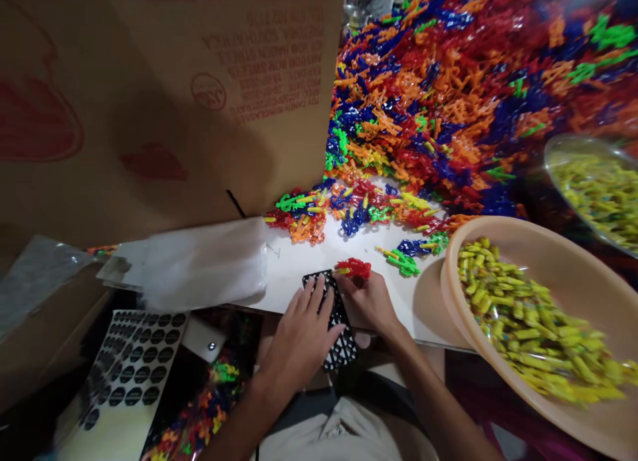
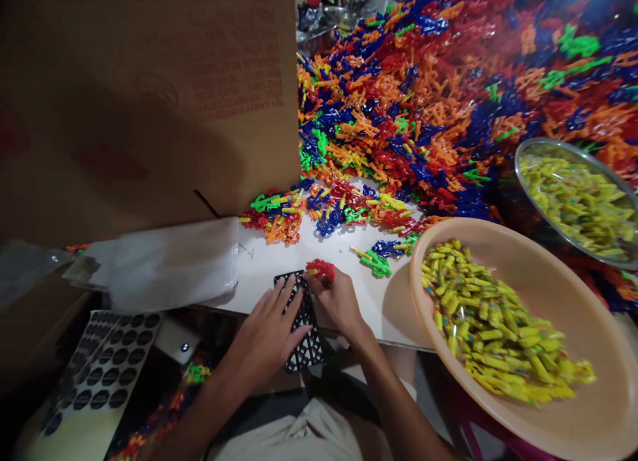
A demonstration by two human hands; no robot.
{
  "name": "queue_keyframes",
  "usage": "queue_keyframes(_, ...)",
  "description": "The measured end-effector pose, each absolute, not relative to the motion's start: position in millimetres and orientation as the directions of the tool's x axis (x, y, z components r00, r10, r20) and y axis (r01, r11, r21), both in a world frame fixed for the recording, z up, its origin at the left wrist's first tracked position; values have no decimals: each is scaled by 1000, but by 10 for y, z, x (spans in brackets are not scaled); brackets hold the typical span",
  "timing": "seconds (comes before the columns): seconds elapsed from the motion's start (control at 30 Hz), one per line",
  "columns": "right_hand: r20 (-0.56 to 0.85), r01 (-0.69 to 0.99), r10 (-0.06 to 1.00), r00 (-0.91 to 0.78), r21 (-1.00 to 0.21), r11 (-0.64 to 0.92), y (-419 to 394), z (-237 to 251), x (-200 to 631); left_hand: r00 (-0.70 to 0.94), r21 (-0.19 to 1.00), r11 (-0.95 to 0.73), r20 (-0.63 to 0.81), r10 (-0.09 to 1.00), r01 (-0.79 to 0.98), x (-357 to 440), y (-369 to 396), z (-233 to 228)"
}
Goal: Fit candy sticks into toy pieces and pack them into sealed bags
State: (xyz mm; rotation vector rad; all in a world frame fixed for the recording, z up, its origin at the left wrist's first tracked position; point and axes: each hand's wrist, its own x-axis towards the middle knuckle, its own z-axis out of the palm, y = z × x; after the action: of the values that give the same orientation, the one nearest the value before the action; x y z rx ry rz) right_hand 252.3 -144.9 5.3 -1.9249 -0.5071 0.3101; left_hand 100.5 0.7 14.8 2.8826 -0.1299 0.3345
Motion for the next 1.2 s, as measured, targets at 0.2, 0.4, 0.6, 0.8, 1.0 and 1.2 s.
queue_keyframes(0.2,-1,249,579,816,-902,-353,-1447,64,2638,985,187,-980,167,-39,-70,961,-95,-22)
queue_keyframes(0.4,29,413,667,744,-805,-426,-1517,109,2663,982,237,-971,188,2,-43,959,-90,-25)
queue_keyframes(0.6,45,547,727,685,-691,-473,-1432,184,2603,974,245,-967,227,-10,-67,947,-92,-52)
queue_keyframes(0.8,63,625,752,656,-604,-494,-1408,209,2607,860,714,-700,368,353,-18,1237,107,-57)
queue_keyframes(1.0,102,596,621,777,-437,-674,-1797,343,2839,959,984,-179,27,283,25,1836,305,73)
queue_keyframes(1.2,121,481,467,876,-301,-824,-1920,422,3269,911,976,-209,40,411,51,1867,272,13)
